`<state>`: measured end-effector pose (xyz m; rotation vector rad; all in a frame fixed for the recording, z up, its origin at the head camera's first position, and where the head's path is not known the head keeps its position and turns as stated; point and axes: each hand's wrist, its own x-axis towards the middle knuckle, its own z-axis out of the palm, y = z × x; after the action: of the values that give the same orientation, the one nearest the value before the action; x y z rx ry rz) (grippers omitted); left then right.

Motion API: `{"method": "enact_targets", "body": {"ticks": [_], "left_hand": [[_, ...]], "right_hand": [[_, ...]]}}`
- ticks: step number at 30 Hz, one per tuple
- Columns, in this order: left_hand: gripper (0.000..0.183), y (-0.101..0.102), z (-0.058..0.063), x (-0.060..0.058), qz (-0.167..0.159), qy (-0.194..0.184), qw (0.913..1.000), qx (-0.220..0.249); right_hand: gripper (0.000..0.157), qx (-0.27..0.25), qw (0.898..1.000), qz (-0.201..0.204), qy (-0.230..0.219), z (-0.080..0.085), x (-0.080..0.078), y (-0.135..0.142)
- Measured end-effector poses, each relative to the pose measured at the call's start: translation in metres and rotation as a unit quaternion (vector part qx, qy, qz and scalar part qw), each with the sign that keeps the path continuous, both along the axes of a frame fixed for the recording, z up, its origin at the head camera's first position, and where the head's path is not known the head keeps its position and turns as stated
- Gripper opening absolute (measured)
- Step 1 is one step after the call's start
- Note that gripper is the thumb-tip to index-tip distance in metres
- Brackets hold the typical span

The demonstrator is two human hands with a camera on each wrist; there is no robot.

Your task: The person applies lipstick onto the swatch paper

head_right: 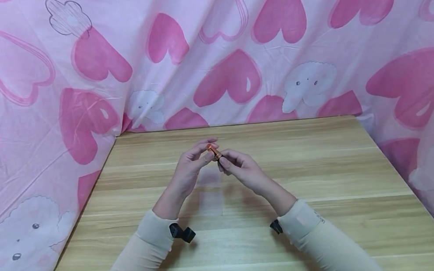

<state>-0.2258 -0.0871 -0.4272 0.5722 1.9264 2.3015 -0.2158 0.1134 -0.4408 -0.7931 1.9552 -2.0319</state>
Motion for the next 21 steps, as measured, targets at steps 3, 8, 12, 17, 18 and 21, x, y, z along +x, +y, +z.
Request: {"method": "enact_targets", "body": {"ticks": [3,8,12,17,18,21], "left_hand": [[0.028,0.0001,-0.0007,0.0002,0.005,0.003,1.0,-0.002],[0.032,0.0009,-0.0018,-0.0008,0.017,0.008,0.9997,-0.012],[0.031,0.0014,-0.0029,-0.0018,0.025,0.009,0.9995,-0.018],[0.028,0.0021,-0.0052,-0.0033,0.031,0.004,0.9995,-0.009],[0.028,0.0022,-0.0056,-0.0033,0.032,0.004,0.9994,-0.008],[0.028,0.0028,-0.0058,-0.003,0.039,0.006,0.9992,-0.01]], "right_hand": [[0.026,0.005,1.0,-0.008,0.008,-0.0007,0.0002,-0.0002],[0.025,0.006,0.999,-0.03,0.011,-0.0004,0.0008,-0.0018],[0.026,0.009,0.999,-0.047,0.018,-0.0005,0.001,-0.0035],[0.026,0.033,0.996,-0.078,0.032,0.0,0.0018,-0.0059],[0.027,0.038,0.995,-0.085,0.033,0.0002,0.0021,-0.0064],[0.027,0.052,0.992,-0.104,0.039,0.0006,0.0033,-0.0081]]}}
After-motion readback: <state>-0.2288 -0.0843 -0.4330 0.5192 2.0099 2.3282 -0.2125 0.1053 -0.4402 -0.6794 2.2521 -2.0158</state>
